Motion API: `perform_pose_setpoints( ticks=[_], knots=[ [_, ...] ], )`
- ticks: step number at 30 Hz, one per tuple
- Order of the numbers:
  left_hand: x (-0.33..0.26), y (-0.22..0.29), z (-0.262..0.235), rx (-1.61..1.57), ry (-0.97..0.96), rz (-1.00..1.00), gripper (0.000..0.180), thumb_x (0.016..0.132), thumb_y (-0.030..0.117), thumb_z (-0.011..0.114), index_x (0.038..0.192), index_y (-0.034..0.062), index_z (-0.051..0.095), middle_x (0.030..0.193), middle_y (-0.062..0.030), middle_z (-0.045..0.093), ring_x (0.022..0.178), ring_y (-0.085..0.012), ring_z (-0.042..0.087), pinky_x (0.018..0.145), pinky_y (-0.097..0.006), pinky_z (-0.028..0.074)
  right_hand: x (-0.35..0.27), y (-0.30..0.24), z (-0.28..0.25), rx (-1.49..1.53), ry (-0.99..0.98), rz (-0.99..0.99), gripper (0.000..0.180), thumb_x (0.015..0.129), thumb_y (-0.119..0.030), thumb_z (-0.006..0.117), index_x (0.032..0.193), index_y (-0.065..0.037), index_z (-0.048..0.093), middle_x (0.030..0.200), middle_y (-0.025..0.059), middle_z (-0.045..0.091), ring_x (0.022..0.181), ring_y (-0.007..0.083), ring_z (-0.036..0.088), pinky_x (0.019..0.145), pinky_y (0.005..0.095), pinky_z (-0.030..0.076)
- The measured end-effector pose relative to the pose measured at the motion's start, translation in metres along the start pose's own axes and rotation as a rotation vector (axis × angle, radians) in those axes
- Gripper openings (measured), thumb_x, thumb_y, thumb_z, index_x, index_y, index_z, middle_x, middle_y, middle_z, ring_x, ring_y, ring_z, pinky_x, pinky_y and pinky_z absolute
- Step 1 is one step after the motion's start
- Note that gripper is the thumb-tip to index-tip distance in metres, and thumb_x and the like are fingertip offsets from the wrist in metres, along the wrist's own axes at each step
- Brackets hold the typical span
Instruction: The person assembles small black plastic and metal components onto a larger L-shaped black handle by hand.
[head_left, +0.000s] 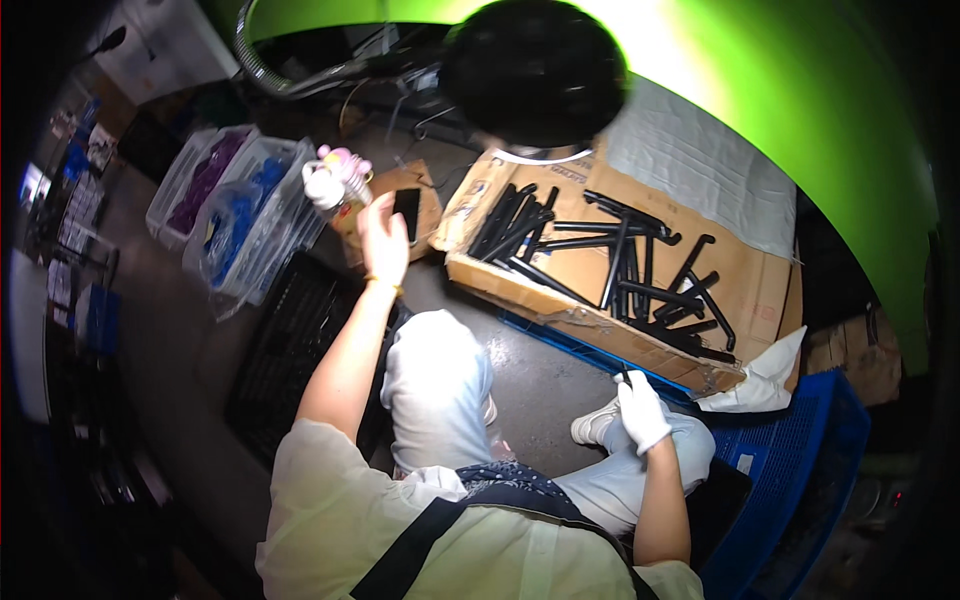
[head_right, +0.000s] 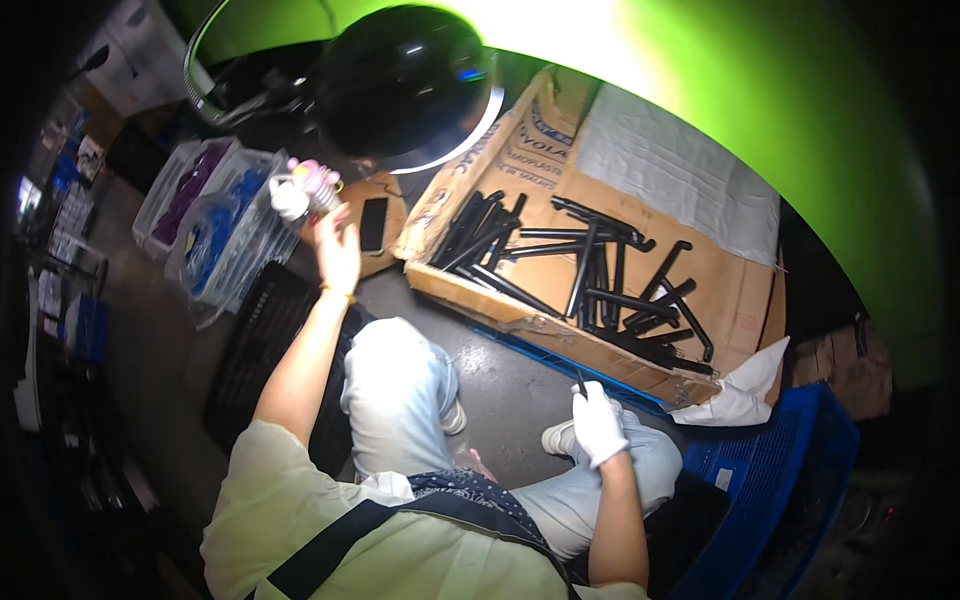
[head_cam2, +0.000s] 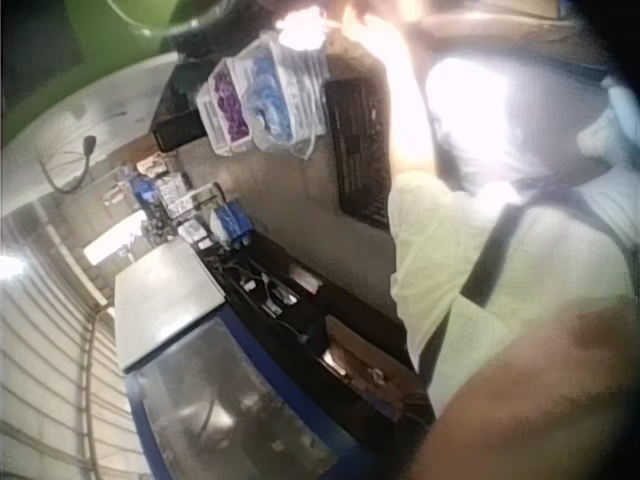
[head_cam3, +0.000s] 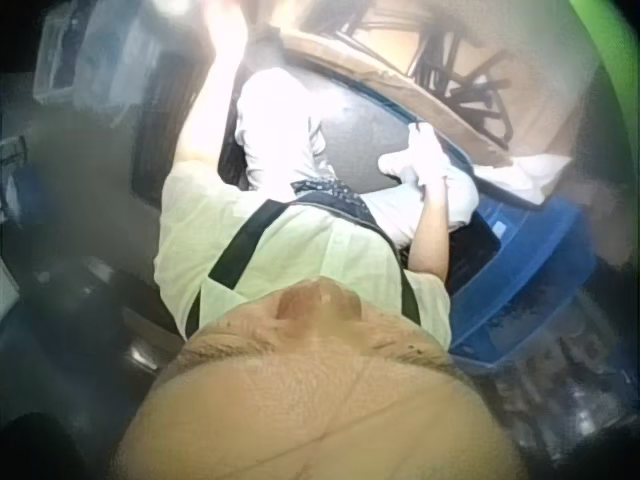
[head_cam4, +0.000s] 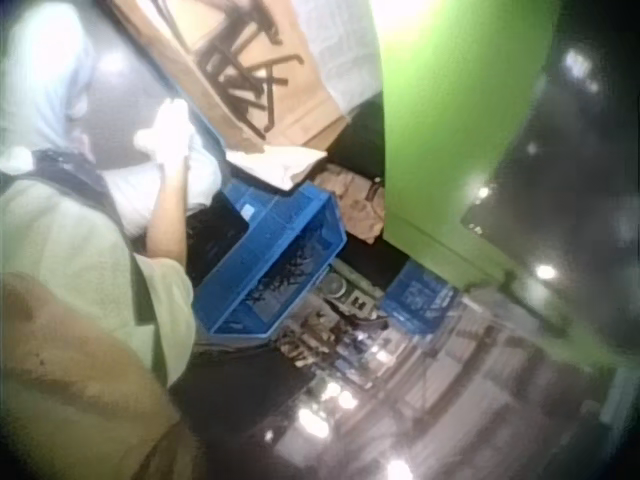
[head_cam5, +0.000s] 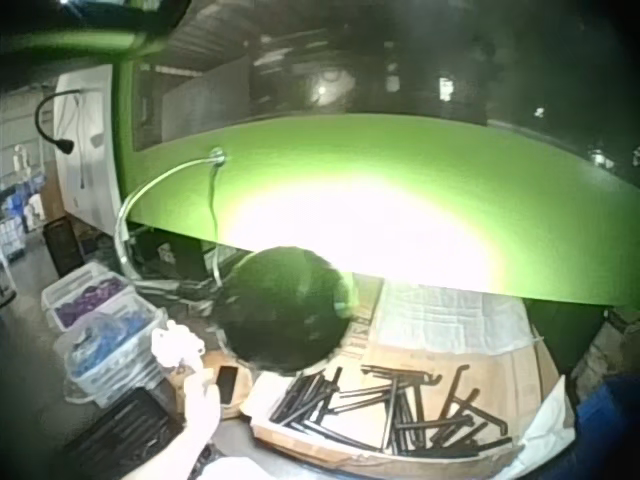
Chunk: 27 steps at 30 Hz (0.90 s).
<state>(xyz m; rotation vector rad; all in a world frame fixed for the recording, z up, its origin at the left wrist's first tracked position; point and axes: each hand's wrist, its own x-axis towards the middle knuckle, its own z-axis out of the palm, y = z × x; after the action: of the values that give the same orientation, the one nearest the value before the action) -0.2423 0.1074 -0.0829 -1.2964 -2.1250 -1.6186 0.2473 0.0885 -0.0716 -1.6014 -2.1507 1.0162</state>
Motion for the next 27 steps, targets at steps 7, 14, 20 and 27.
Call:
perform_pose_setpoints(
  ticks=[7,14,20,27],
  knots=[
    [-0.04,0.093,0.196,0.102,-1.069,0.227,0.022,0.085,0.015,0.06,0.106,0.0094,0.066,0.103,-0.0136,0.064,0.098,-0.0308,0.062,0.09,-0.04,0.048,0.018,0.045,0.036,-0.518,-0.168,-0.403,0.023,0.097,-0.02,0.042,0.1,-0.006,0.06,0.094,0.0171,0.065,0.081,0.0367,0.064,0.074,0.0444,0.053],
    [-0.128,0.156,0.319,0.453,-1.059,0.066,0.033,0.09,0.024,0.056,0.118,0.0067,0.057,0.121,-0.0138,0.057,0.111,-0.0336,0.059,0.094,-0.044,0.047,0.029,0.001,0.006,-0.215,-0.209,0.018,0.022,0.098,-0.026,0.042,0.102,-0.007,0.053,0.096,0.0194,0.064,0.087,0.0409,0.063,0.075,0.0518,0.05],
    [-0.154,0.123,0.364,0.327,-1.279,-0.312,0.058,0.085,0.044,0.062,0.114,-0.0064,0.063,0.115,-0.028,0.062,0.113,-0.0386,0.058,0.094,-0.042,0.046,0.03,0.0,0.002,-0.147,-0.214,0.035,0.023,0.098,-0.028,0.042,0.101,-0.007,0.052,0.096,0.0207,0.064,0.088,0.0422,0.062,0.076,0.0522,0.05],
    [-0.102,0.118,0.305,-0.344,-0.765,-0.417,0.043,0.096,0.04,0.052,0.099,-0.0017,0.058,0.075,-0.0136,0.065,0.068,-0.0266,0.062,0.066,-0.037,0.052,0.036,0.035,0.041,-0.194,-0.141,-0.202,0.025,0.097,-0.026,0.043,0.098,-0.005,0.057,0.099,0.0198,0.064,0.092,0.0418,0.062,0.081,0.0481,0.05]
  ],
)
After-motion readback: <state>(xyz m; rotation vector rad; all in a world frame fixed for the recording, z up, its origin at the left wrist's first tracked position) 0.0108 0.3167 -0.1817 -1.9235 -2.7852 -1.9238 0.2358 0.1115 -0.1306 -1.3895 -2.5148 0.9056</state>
